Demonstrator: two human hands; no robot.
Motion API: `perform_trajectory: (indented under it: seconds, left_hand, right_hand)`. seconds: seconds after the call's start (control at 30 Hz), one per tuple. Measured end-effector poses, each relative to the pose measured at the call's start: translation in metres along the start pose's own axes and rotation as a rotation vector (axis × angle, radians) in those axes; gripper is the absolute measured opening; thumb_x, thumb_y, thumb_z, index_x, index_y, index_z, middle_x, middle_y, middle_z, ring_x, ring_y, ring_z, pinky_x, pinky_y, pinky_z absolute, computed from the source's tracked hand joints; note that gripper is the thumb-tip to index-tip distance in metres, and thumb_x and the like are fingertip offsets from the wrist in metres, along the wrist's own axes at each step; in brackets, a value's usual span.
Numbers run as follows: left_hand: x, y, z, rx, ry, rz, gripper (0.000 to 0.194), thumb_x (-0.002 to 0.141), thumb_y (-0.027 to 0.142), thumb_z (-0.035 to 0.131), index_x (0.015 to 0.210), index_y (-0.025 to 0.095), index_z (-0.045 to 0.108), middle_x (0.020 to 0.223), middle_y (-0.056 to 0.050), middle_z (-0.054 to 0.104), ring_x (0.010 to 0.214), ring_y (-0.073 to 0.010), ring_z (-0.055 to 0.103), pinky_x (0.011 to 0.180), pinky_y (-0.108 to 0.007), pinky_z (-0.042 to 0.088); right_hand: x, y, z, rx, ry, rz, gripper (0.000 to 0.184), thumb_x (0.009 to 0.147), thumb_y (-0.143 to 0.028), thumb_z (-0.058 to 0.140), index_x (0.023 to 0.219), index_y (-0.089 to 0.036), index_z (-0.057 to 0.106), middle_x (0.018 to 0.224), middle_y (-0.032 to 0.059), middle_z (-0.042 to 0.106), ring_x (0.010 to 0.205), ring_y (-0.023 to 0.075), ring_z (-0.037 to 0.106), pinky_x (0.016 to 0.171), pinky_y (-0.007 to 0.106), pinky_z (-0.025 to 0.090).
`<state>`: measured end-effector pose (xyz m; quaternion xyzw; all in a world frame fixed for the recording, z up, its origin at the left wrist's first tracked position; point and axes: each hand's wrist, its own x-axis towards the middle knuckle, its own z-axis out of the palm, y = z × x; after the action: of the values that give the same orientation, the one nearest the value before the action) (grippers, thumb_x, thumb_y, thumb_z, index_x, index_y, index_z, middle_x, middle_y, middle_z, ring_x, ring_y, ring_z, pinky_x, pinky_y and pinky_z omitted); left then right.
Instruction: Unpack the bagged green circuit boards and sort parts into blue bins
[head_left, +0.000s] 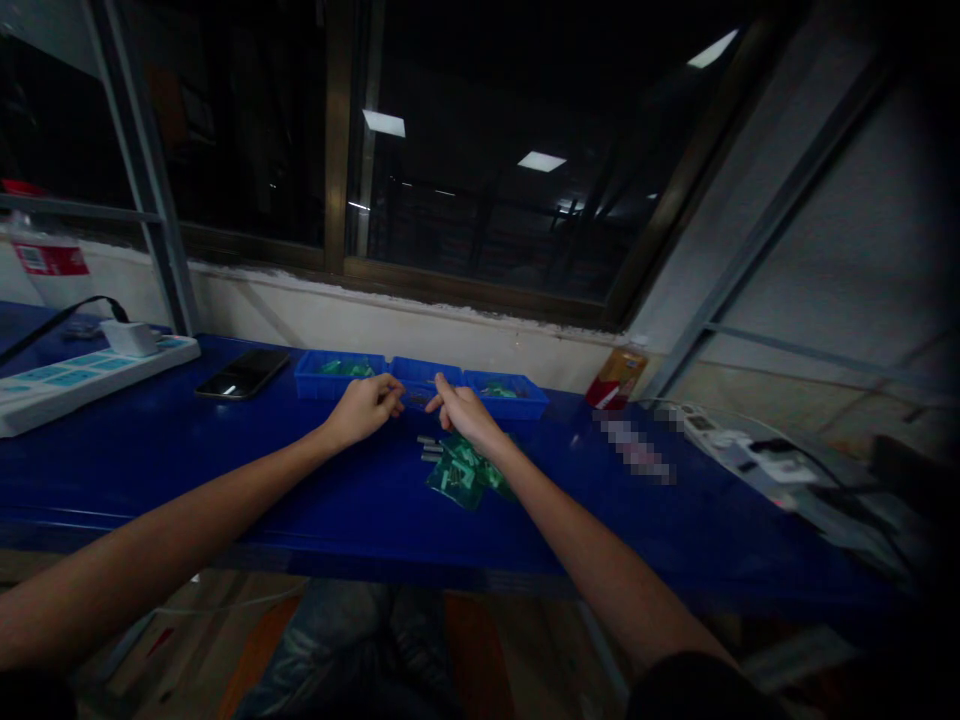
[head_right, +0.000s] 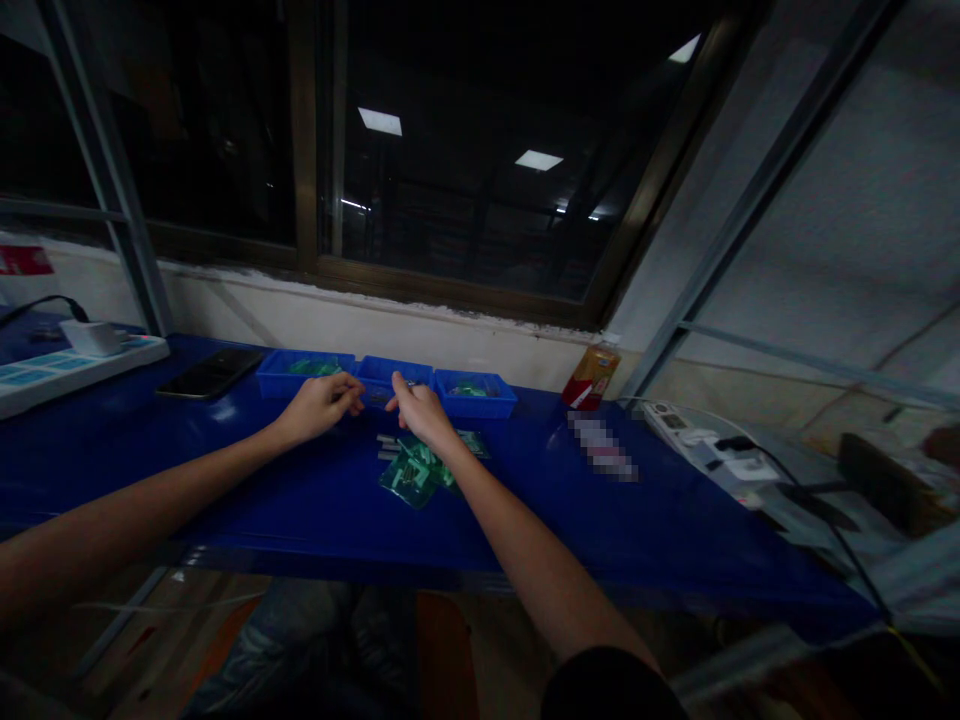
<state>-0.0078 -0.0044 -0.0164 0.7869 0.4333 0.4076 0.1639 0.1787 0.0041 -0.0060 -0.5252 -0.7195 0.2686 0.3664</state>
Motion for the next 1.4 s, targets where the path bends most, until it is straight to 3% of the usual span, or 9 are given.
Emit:
perform_trajectory:
  seconds: [0.1, 0.2, 0.27, 0.47, 0.6, 0.77, 0.93, 1.1, 1.4]
  left_hand:
    - [-0.001, 0.004, -0.002, -0.093, 0.050, 0.074, 0.018, 0.084, 0.028, 0.043, 0.089, 0.016, 0.054, 0.084, -0.007, 0.069, 0.079, -0.0173, 0.066, 0.074, -0.029, 0.049]
    - [-0.003, 0.006, -0.001, -0.095, 0.031, 0.152, 0.016, 0.083, 0.025, 0.044, 0.090, 0.017, 0.056, 0.090, -0.006, 0.068, 0.087, -0.0174, 0.064, 0.081, -0.031, 0.048]
    - [-0.003, 0.006, 0.000, -0.124, 0.001, 0.161, 0.015, 0.082, 0.023, 0.045, 0.089, 0.016, 0.057, 0.091, -0.005, 0.067, 0.088, -0.0173, 0.063, 0.083, -0.033, 0.047]
    - [0.003, -0.002, 0.004, -0.506, 0.005, -0.047, 0.033, 0.078, 0.022, 0.052, 0.108, 0.014, 0.044, 0.081, -0.006, 0.067, 0.074, -0.0148, 0.064, 0.073, -0.031, 0.050]
    - [0.005, -0.005, 0.004, -0.489, -0.050, -0.133, 0.026, 0.075, 0.023, 0.054, 0.100, 0.014, 0.051, 0.074, -0.004, 0.065, 0.065, -0.0127, 0.061, 0.064, -0.028, 0.049]
    - [0.004, -0.002, 0.004, -0.387, -0.081, -0.117, 0.014, 0.075, 0.027, 0.054, 0.078, 0.014, 0.057, 0.068, -0.003, 0.063, 0.060, -0.0113, 0.056, 0.062, -0.026, 0.048]
    - [0.005, -0.009, 0.002, -0.317, -0.020, -0.141, 0.018, 0.075, 0.029, 0.052, 0.079, 0.013, 0.058, 0.066, -0.002, 0.060, 0.059, -0.0108, 0.054, 0.060, -0.025, 0.045]
    - [0.007, -0.014, -0.001, -0.221, 0.010, -0.096, 0.021, 0.076, 0.032, 0.051, 0.079, 0.013, 0.059, 0.072, -0.003, 0.061, 0.066, -0.0125, 0.053, 0.059, -0.024, 0.043]
    - [0.003, -0.006, 0.002, -0.249, -0.085, -0.034, 0.023, 0.076, 0.036, 0.054, 0.082, 0.014, 0.056, 0.074, -0.003, 0.061, 0.067, -0.0135, 0.055, 0.066, -0.028, 0.044]
  right_hand:
    - [-0.004, -0.008, 0.007, 0.378, -0.143, 0.187, 0.041, 0.084, -0.049, 0.041, 0.069, -0.015, 0.058, 0.045, -0.0012, 0.051, 0.038, 0.0078, 0.044, 0.040, 0.020, 0.029]
    - [-0.005, -0.009, 0.008, 0.564, -0.109, 0.185, 0.016, 0.077, -0.030, 0.055, 0.073, -0.015, 0.055, 0.054, -0.0017, 0.055, 0.045, 0.0069, 0.049, 0.041, 0.018, 0.032]
    - [-0.004, -0.008, 0.007, 0.591, -0.063, 0.148, 0.010, 0.074, -0.025, 0.057, 0.073, -0.016, 0.054, 0.055, -0.0028, 0.055, 0.047, 0.0066, 0.050, 0.041, 0.017, 0.033]
    - [-0.004, -0.009, 0.005, 0.570, 0.027, 0.078, 0.011, 0.073, -0.026, 0.056, 0.077, -0.016, 0.052, 0.056, -0.0036, 0.055, 0.048, 0.0067, 0.051, 0.044, 0.017, 0.036]
    - [-0.005, -0.009, 0.007, 0.540, 0.022, 0.056, 0.012, 0.073, -0.028, 0.056, 0.077, -0.017, 0.052, 0.057, -0.0039, 0.055, 0.049, 0.0072, 0.051, 0.046, 0.018, 0.038]
    - [-0.006, -0.009, 0.009, 0.442, 0.042, 0.036, 0.010, 0.072, -0.026, 0.055, 0.076, -0.017, 0.055, 0.059, -0.0037, 0.054, 0.054, 0.0080, 0.052, 0.050, 0.019, 0.039]
    - [-0.004, -0.007, 0.009, 0.269, -0.028, -0.044, 0.008, 0.070, -0.021, 0.055, 0.068, -0.015, 0.060, 0.060, -0.0021, 0.056, 0.058, 0.0093, 0.051, 0.054, 0.021, 0.039]
    - [-0.003, -0.003, 0.009, 0.211, 0.003, -0.127, 0.012, 0.072, -0.020, 0.054, 0.079, -0.015, 0.062, 0.066, 0.0005, 0.061, 0.063, 0.0115, 0.056, 0.061, 0.024, 0.043]
    - [-0.002, 0.000, 0.013, 0.087, 0.024, -0.214, 0.012, 0.072, -0.020, 0.055, 0.081, -0.015, 0.061, 0.065, -0.0012, 0.060, 0.062, 0.0108, 0.054, 0.064, 0.025, 0.043]
